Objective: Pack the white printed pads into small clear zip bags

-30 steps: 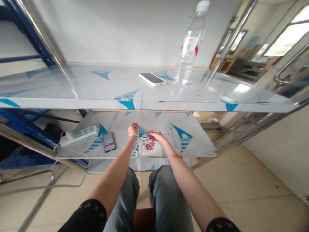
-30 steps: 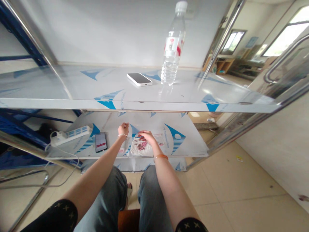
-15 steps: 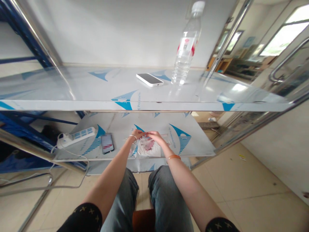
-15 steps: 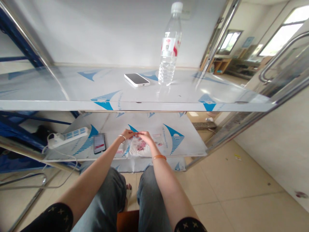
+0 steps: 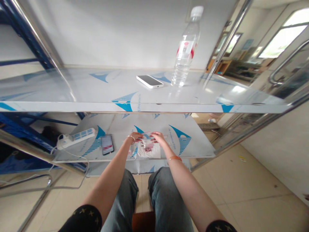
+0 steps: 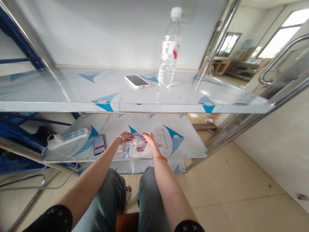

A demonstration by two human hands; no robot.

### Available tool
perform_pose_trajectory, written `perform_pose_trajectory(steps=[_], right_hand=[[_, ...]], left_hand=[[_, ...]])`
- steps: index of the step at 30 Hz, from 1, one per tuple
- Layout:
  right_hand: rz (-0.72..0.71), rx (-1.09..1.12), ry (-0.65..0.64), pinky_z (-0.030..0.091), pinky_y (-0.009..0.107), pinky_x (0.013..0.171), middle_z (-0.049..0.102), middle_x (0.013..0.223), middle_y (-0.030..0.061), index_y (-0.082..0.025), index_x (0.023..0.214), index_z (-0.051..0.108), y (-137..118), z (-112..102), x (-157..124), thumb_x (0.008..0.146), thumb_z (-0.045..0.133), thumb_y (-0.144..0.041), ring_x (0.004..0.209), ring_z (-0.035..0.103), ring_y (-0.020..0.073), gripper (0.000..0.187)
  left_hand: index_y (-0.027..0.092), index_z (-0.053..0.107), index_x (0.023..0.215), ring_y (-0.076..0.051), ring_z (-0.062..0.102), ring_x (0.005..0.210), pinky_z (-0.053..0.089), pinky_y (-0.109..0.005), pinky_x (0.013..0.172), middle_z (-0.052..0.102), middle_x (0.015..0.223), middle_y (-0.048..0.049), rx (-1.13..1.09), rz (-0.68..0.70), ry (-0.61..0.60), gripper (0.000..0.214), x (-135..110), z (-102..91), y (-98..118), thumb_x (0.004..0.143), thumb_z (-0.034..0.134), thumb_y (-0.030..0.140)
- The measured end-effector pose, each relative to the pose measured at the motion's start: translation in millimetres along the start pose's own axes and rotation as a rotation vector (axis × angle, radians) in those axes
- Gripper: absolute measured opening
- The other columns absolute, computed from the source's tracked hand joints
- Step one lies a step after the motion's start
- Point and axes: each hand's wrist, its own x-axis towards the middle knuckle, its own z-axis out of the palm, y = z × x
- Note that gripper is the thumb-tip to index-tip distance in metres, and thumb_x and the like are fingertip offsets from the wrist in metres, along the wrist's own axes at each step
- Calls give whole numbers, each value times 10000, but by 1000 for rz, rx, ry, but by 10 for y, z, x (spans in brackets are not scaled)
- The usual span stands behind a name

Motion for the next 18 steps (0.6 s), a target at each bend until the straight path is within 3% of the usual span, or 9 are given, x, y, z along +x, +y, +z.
perform_pose_trajectory(steps=[9,18], right_hand=[[26,30,-43,508,193,517,719,791,62,-158,827,660,-37,-11,-54,717,648,-190,701,684,165,115],[13,-53,-19,503,211,531,725,880,90,-148,855,694,-61,-15,-55,738,669,-270,699,667,162,170]], left_hand=[[125,674,873,-179,676,749,477,-245,668,738,912,-112,-152,41,36,154,-35,7,22,761,700,227],[126,663,904,-136,633,725,455,-210,633,730,939,-100,-114,64,51,117,55,-7,-30,843,583,185]])
